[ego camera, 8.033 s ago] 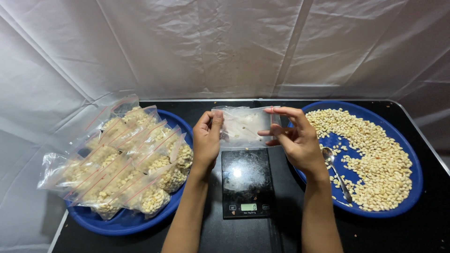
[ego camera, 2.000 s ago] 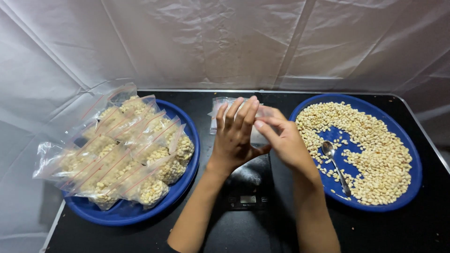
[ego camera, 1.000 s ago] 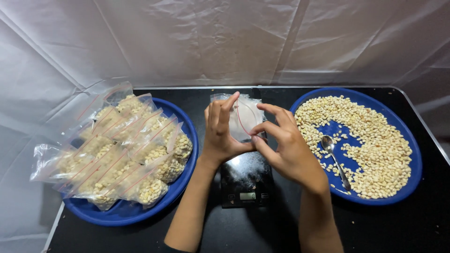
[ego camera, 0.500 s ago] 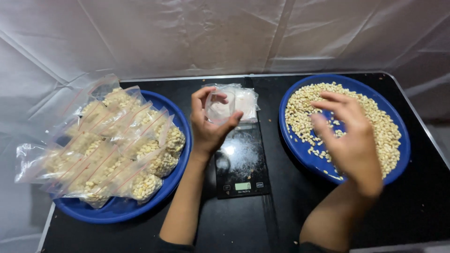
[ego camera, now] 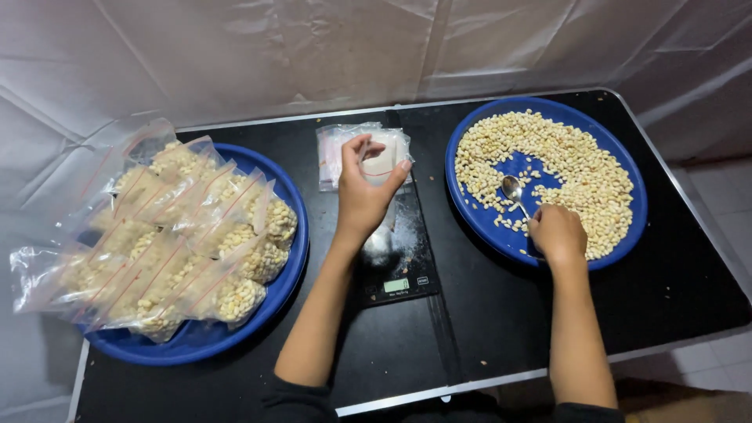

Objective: The person is portioning white kernels by scooping them into a small cup on a digital scale, then pouring the measured amount into plastic bags and sealing them.

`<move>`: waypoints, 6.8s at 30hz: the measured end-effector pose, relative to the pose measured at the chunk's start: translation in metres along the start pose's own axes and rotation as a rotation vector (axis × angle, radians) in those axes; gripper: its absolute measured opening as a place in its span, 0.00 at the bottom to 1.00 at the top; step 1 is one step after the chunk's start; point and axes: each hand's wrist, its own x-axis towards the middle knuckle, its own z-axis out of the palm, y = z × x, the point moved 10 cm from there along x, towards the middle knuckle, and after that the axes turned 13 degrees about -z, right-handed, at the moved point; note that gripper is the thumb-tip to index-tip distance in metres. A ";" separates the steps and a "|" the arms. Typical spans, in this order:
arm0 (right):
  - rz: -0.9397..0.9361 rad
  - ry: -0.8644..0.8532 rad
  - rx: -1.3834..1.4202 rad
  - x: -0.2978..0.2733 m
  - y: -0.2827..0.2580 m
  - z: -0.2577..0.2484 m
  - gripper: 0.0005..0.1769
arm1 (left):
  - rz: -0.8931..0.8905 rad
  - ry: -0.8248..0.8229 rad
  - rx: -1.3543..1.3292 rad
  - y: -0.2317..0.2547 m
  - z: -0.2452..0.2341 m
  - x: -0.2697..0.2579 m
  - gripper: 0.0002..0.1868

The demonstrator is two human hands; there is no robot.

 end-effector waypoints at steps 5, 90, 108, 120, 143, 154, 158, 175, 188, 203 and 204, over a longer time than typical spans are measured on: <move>-0.018 0.035 0.030 -0.020 -0.022 -0.021 0.18 | -0.053 0.012 -0.061 -0.032 0.009 -0.008 0.42; -0.098 0.286 -0.245 -0.111 0.024 -0.112 0.17 | 0.157 0.054 0.275 -0.045 0.009 -0.059 0.53; -0.253 0.143 0.275 -0.012 -0.077 -0.040 0.15 | 0.165 0.078 0.122 -0.054 0.003 -0.056 0.57; -0.198 0.352 0.310 0.047 -0.081 -0.044 0.13 | 0.170 0.074 0.138 -0.048 0.002 -0.062 0.58; 0.307 0.685 1.918 0.073 -0.067 0.031 0.23 | 0.213 0.062 0.158 -0.061 0.005 -0.072 0.53; 0.376 0.740 1.969 0.038 -0.053 0.025 0.23 | 0.224 0.075 0.113 -0.059 0.006 -0.074 0.52; 0.349 0.785 1.899 0.021 -0.045 0.015 0.24 | 0.219 0.062 0.087 -0.057 0.010 -0.073 0.51; 0.200 0.908 1.846 -0.039 -0.053 -0.058 0.26 | 0.089 0.112 0.039 -0.060 0.025 -0.061 0.44; -0.079 0.556 1.865 -0.043 -0.169 -0.108 0.26 | -0.008 0.115 0.208 -0.063 0.027 -0.054 0.47; -1.082 0.438 0.544 -0.108 -0.313 -0.188 0.14 | -0.007 0.090 0.229 -0.078 0.025 -0.047 0.52; -1.142 0.461 0.474 -0.116 -0.318 -0.191 0.13 | 0.002 0.072 0.204 -0.076 0.024 -0.048 0.53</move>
